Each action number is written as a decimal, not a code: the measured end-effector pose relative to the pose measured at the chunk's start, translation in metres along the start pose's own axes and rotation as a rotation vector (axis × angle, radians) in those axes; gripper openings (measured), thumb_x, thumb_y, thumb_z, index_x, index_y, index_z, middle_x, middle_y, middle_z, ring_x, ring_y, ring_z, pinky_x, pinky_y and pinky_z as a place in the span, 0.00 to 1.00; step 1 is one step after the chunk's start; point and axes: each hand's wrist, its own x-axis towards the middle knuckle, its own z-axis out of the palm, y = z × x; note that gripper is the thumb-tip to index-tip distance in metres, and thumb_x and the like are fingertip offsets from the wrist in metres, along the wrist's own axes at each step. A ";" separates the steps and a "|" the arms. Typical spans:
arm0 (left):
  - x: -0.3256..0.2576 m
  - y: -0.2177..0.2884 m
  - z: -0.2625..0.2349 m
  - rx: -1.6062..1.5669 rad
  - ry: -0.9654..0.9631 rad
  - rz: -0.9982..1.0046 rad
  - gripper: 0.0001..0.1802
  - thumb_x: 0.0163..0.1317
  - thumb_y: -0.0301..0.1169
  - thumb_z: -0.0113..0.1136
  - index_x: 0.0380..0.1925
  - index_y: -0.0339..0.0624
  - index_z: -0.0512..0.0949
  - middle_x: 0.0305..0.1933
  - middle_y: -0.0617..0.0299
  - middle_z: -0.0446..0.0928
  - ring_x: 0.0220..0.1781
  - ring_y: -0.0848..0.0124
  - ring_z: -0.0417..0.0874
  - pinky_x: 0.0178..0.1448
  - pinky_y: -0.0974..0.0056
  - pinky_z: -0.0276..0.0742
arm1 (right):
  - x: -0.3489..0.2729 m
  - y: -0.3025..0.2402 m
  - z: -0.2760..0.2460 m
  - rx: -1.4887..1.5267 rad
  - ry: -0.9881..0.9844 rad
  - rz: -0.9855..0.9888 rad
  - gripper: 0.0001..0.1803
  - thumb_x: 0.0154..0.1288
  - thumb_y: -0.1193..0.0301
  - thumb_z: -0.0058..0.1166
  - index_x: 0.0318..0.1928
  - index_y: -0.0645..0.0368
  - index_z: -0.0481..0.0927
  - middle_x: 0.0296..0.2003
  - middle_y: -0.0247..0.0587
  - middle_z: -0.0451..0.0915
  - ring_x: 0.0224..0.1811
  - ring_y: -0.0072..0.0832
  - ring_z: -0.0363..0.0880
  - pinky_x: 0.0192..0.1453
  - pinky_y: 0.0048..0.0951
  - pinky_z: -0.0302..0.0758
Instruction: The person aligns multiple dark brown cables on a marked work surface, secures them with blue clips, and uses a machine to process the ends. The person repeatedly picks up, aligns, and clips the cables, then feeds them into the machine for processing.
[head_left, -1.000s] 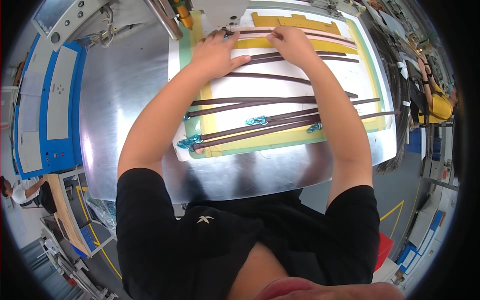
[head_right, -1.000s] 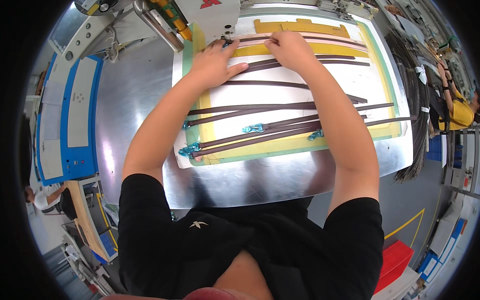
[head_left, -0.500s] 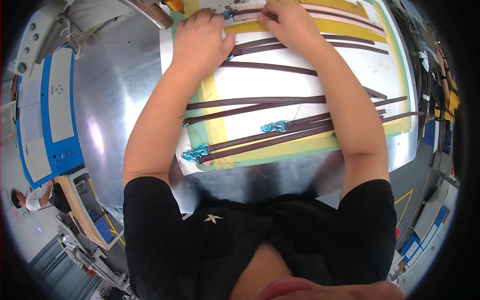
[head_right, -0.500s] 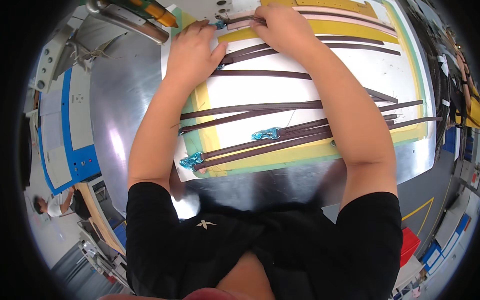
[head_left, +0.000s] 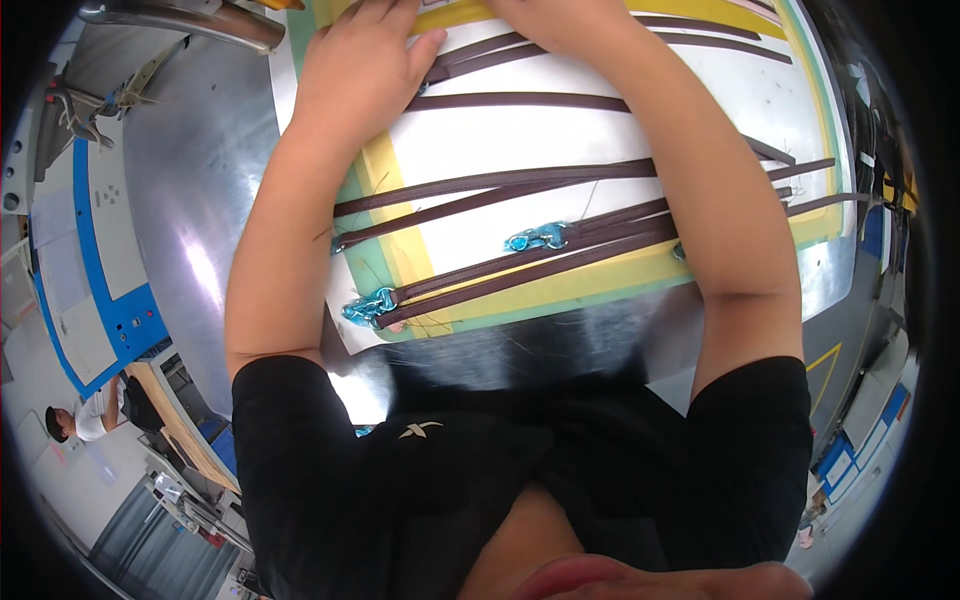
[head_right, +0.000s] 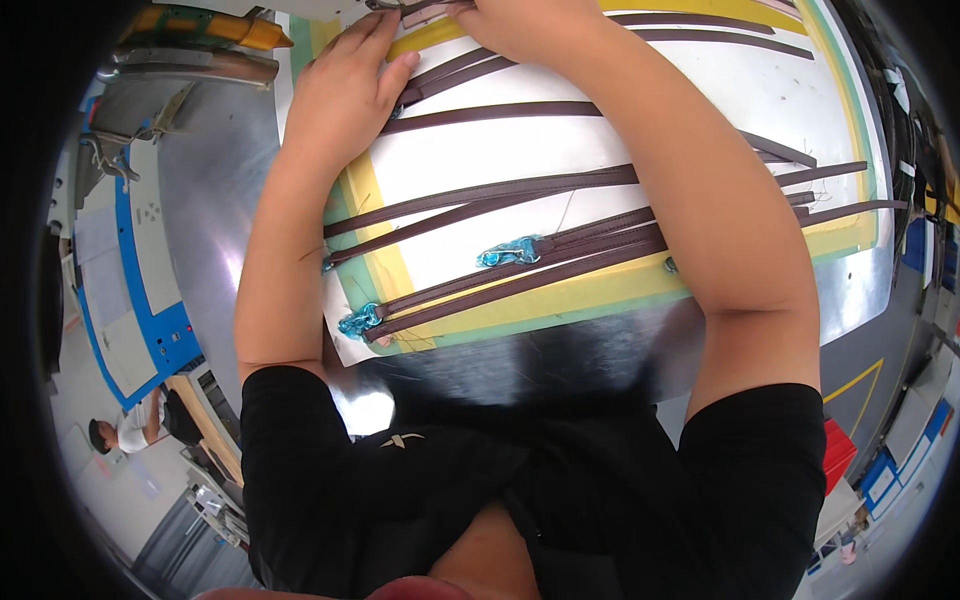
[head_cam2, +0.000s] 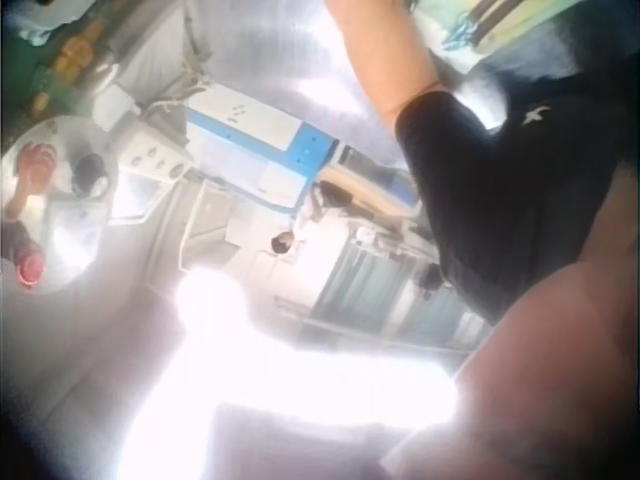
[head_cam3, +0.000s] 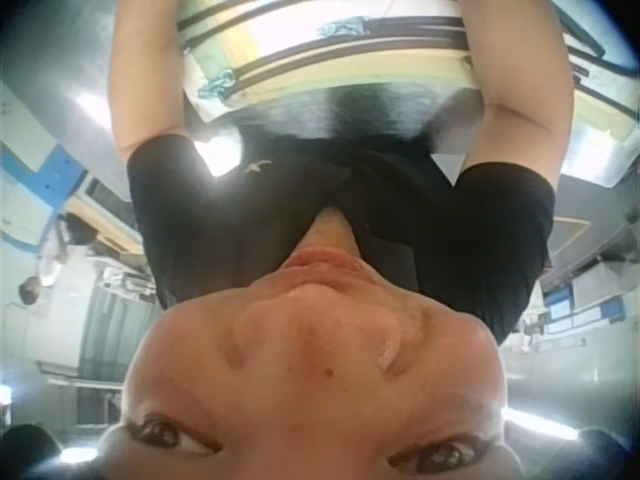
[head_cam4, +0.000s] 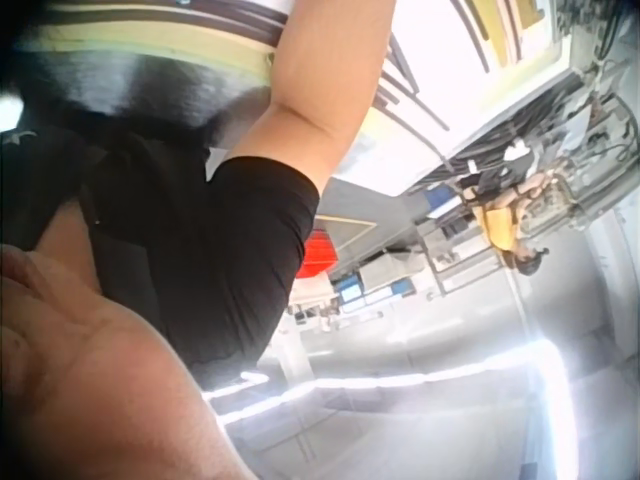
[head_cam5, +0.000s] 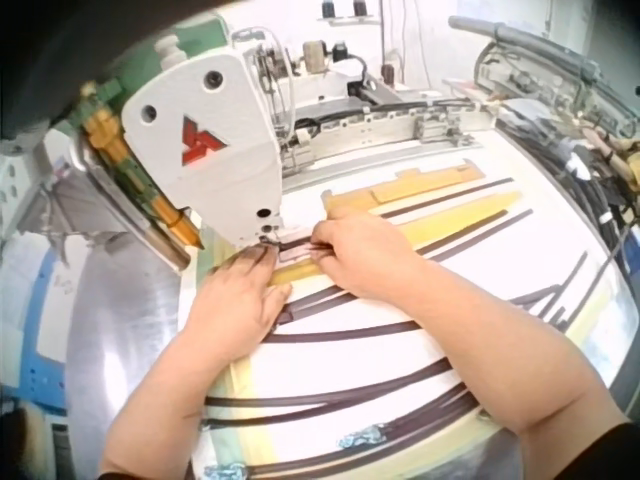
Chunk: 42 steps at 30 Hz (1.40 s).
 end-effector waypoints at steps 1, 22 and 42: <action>0.000 -0.001 0.003 0.015 0.009 0.005 0.30 0.76 0.48 0.58 0.69 0.39 0.76 0.70 0.47 0.79 0.68 0.47 0.80 0.72 0.49 0.76 | 0.000 0.000 0.000 -0.005 -0.013 0.010 0.12 0.71 0.65 0.60 0.45 0.59 0.89 0.41 0.53 0.86 0.48 0.51 0.86 0.54 0.48 0.83; -0.003 0.003 -0.003 0.067 0.048 0.049 0.25 0.78 0.47 0.55 0.67 0.49 0.80 0.67 0.54 0.82 0.65 0.50 0.83 0.67 0.48 0.79 | -0.002 0.001 0.000 -0.016 -0.045 0.022 0.13 0.72 0.65 0.60 0.47 0.59 0.89 0.46 0.51 0.86 0.51 0.50 0.87 0.56 0.47 0.83; -0.004 -0.002 -0.003 0.036 -0.003 -0.001 0.26 0.77 0.43 0.56 0.69 0.44 0.78 0.70 0.53 0.79 0.69 0.51 0.80 0.70 0.48 0.77 | -0.004 0.002 0.004 -0.025 -0.041 -0.048 0.14 0.67 0.69 0.59 0.50 0.58 0.89 0.46 0.51 0.86 0.50 0.51 0.86 0.56 0.48 0.83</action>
